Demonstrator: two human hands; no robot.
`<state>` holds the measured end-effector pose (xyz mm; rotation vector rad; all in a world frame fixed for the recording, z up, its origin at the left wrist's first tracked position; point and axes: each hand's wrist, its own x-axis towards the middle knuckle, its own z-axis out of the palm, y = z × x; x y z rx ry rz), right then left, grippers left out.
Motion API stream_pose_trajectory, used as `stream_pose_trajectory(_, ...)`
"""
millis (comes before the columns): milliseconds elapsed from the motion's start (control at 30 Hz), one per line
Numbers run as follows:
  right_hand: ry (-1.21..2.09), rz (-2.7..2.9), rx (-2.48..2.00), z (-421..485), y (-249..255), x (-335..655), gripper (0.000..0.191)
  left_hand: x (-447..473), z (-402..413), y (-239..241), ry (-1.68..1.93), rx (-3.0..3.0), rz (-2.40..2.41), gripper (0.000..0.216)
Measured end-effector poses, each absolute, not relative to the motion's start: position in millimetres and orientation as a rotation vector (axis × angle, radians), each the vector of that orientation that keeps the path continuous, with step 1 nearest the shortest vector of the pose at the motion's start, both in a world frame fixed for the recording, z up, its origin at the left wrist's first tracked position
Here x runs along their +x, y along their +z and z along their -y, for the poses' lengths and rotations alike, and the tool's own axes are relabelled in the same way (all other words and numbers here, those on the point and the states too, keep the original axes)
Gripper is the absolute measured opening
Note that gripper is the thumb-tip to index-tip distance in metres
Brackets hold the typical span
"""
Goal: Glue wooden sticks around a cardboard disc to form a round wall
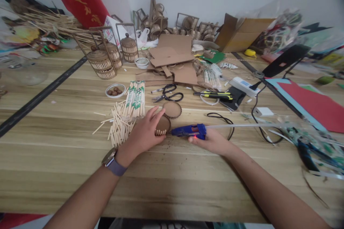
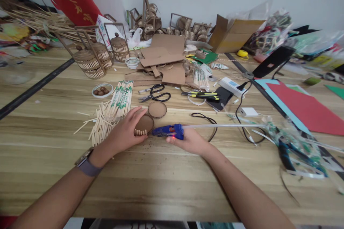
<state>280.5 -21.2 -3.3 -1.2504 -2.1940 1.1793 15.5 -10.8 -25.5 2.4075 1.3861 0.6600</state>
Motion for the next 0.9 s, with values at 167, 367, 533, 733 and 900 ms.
stream_pose_trajectory(167,1.165,2.211,-1.262,20.7,-6.5,282.0,0.06,16.1,10.8,-24.2,0.637,2.4,-1.4,0.084)
stream_pose_trajectory(367,1.132,2.221,-1.279,20.8,-8.6,283.4,0.057,16.4,10.6,-24.0,0.616,2.404,-1.403,0.084)
stream_pose_trajectory(533,1.111,2.251,-1.286,21.0,-7.0,282.2,0.064,16.3,10.6,-23.8,0.603,2.407,-1.401,0.083)
stream_pose_trajectory(733,1.09,2.258,-1.275,20.4,-5.0,280.4,0.064,15.7,9.9,-25.2,0.63,2.415,-1.393,0.082)
stream_pose_trajectory(900,1.086,2.227,-1.266,20.6,-4.0,279.1,0.058,15.4,9.9,-25.4,0.646,2.423,-1.386,0.082)
